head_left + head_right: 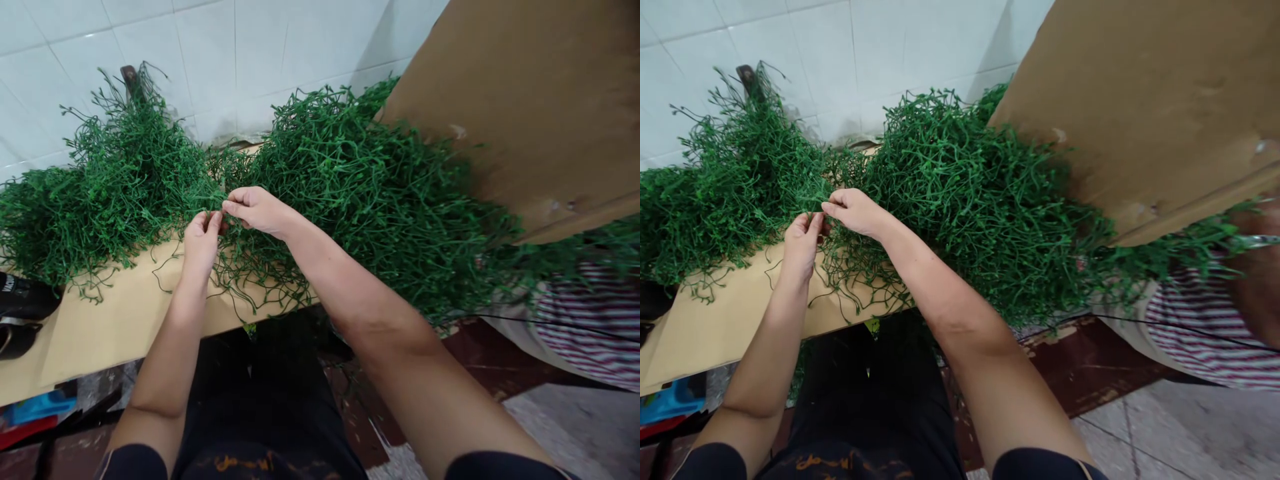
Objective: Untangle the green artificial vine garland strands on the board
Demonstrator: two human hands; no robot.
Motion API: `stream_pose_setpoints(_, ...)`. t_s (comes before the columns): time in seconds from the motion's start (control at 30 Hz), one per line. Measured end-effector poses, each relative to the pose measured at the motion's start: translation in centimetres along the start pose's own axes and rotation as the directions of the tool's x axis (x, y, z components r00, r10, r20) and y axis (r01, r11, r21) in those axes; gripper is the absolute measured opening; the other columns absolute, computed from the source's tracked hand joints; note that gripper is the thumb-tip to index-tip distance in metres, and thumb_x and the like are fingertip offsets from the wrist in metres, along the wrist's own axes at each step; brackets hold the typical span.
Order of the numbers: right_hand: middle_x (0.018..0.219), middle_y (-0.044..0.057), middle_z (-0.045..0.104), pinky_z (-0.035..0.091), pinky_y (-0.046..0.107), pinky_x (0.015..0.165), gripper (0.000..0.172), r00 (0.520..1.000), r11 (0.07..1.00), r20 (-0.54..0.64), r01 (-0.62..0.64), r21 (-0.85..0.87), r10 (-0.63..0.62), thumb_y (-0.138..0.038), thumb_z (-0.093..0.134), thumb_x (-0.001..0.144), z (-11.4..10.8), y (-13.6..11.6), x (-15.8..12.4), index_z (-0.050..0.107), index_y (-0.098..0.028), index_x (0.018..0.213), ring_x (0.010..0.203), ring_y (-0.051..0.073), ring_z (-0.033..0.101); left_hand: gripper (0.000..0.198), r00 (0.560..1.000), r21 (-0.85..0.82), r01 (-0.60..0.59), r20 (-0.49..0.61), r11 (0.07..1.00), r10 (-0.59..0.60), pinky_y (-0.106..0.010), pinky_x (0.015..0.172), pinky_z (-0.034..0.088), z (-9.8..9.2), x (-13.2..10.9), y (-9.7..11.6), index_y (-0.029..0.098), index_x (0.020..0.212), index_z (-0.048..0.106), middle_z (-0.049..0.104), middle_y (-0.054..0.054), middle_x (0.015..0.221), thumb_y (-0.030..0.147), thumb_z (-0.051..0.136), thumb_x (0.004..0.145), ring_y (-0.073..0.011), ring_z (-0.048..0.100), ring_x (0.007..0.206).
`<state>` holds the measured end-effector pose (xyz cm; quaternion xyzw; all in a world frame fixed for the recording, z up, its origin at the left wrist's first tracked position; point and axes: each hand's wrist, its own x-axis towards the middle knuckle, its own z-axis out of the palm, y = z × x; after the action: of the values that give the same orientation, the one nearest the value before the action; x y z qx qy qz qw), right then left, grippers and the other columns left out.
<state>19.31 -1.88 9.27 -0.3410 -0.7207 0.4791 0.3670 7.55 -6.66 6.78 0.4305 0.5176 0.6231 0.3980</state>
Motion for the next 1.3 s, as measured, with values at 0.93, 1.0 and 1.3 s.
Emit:
stream_pose_setpoints(0.93, 0.06, -0.004, 0.045, 0.037, 0.021, 0.057, 0.015, 0.94, 0.97, -0.308, -0.076, 0.232, 0.147, -0.017, 0.044, 0.085, 2.6, 0.5, -2.2, 0.046, -0.018, 0.071, 0.055, 0.008, 0.045, 0.018, 0.977, -0.378, 0.193, -0.012, 0.905, -0.214, -0.018, 0.054, 0.041, -1.0, 0.6, 0.7, 0.018, 0.069, 0.046, 0.06, 0.0, 0.07, 0.02, 0.051, 0.086, -0.0069, 0.056, 0.059)
stream_pose_setpoints(1.0, 0.06, -0.005, 0.045, 0.04, 0.019, 0.058, 0.013, 0.912, 0.842, -0.292, -0.096, 0.531, 0.288, -0.018, 0.041, 0.087, 3.0, 0.5, -2.0, 0.044, -0.018, 0.074, 0.055, 0.006, 0.046, 0.019, 0.969, -0.446, 0.221, -0.004, 0.867, -0.249, -0.02, 0.06, 0.044, -0.7, 0.2, 0.9, 0.018, 0.069, 0.045, 0.061, 0.001, 0.069, 0.021, 0.047, 0.088, -0.0076, 0.058, 0.061)
stream_pose_setpoints(1.3, 0.06, -0.007, 0.042, 0.037, 0.014, 0.048, 0.017, 0.863, 0.655, -0.282, -0.071, 0.753, 0.419, -0.015, 0.037, 0.089, 2.7, -1.0, 0.9, 0.039, -0.019, 0.073, 0.047, 0.002, 0.042, 0.028, 0.983, -0.448, -0.031, -0.173, 0.894, -0.053, -0.02, 0.058, 0.04, -0.4, -2.1, 0.9, 0.019, 0.062, 0.037, 0.047, 0.004, 0.056, 0.022, 0.047, 0.089, -0.0072, 0.055, 0.06)
